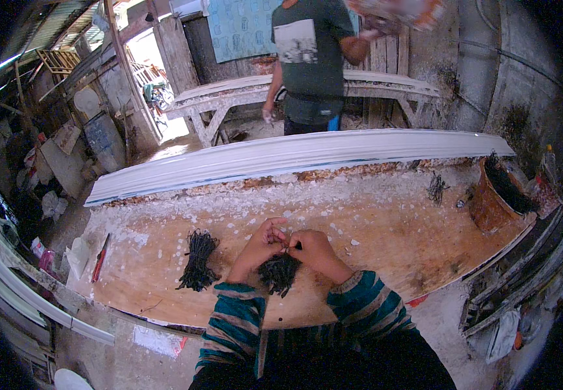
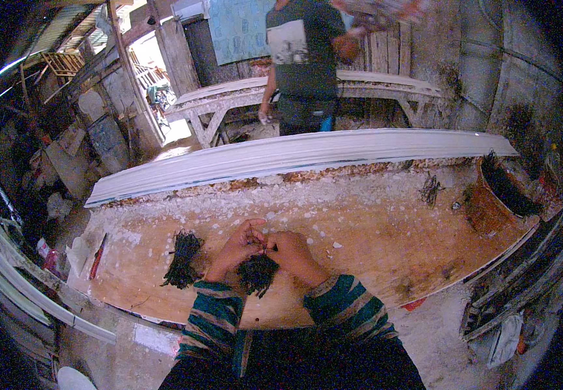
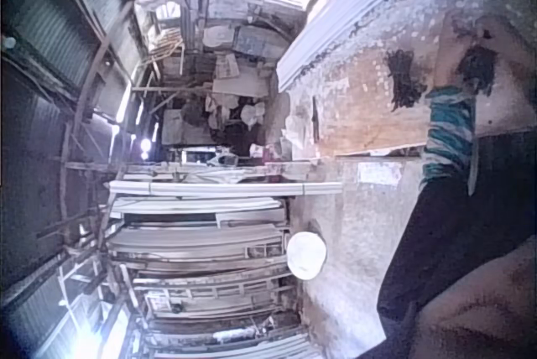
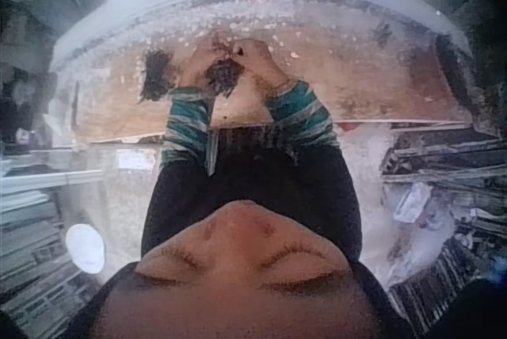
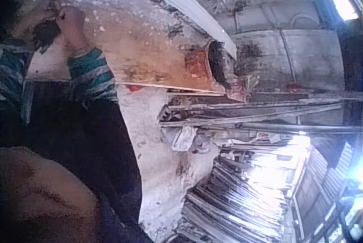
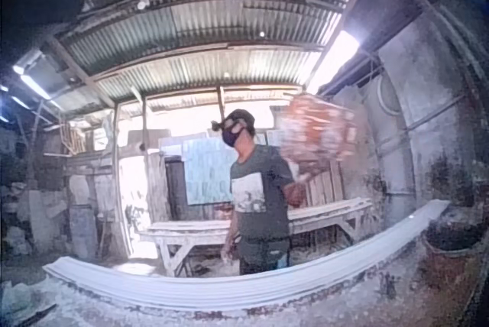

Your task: The person gathers and aligns bundles of black cables on a wooden workbench, then ties them together using thin wire. The person repeatedly picks up cable bundles, straightens them, and secures them with wire ties.

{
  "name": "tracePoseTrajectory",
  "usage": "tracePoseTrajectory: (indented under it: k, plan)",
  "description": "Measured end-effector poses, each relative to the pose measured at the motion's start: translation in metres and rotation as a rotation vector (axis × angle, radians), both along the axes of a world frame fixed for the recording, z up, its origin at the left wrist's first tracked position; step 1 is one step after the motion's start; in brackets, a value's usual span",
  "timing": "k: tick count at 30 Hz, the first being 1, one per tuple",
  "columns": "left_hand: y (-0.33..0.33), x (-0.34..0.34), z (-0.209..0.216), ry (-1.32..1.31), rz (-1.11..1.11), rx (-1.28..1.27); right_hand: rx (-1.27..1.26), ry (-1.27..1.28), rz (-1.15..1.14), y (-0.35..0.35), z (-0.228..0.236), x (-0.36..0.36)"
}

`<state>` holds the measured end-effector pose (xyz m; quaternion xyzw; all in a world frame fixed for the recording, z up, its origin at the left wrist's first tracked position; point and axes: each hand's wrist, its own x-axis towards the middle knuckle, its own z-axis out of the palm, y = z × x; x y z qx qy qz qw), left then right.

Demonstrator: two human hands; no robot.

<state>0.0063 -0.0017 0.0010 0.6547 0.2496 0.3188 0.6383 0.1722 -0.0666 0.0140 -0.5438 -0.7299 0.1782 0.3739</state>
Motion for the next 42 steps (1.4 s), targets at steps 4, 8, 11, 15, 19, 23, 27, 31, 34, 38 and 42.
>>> tracePoseTrajectory:
  k: [4, 8, 11, 15, 19, 23, 27, 31, 34, 38, 42]
  plan:
    - [0.001, -0.003, 0.0, 0.062, -0.018, -0.046, 0.003, -0.003, 0.001, 0.0, -0.002, 0.001]
    - [0.007, -0.005, -0.013, 0.111, -0.007, -0.001, -0.001, -0.002, -0.003, -0.001, -0.001, -0.001]
    - [0.002, -0.003, -0.001, 0.104, -0.052, -0.04, -0.03, 0.041, 0.019, -0.002, 0.002, 0.001]
    - [0.001, -0.001, -0.003, 0.047, 0.018, 0.022, -0.039, 0.204, 0.043, -0.002, 0.002, 0.0]
    - [-0.011, 0.004, 0.017, 0.026, 0.082, 0.096, -0.069, 0.302, 0.033, -0.002, 0.005, -0.001]
    - [-0.012, 0.005, 0.018, -0.03, 0.134, 0.201, -0.034, 0.215, 0.039, 0.0, 0.006, 0.002]
    - [-0.014, 0.007, 0.022, -0.057, 0.132, 0.203, 0.017, 0.226, 0.03, 0.004, -0.001, 0.003]
    - [-0.016, 0.01, 0.018, -0.043, 0.162, 0.238, 0.037, 0.117, -0.005, 0.004, 0.0, 0.003]
    - [-0.018, 0.011, 0.018, -0.046, 0.162, 0.276, 0.059, 0.075, -0.028, 0.003, 0.0, 0.002]
    - [-0.023, 0.014, 0.024, -0.009, 0.194, 0.288, 0.067, 0.135, -0.053, 0.008, -0.01, 0.003]
    - [-0.026, 0.014, 0.027, -0.003, 0.244, 0.347, 0.192, 0.062, -0.136, -0.002, 0.007, -0.005]
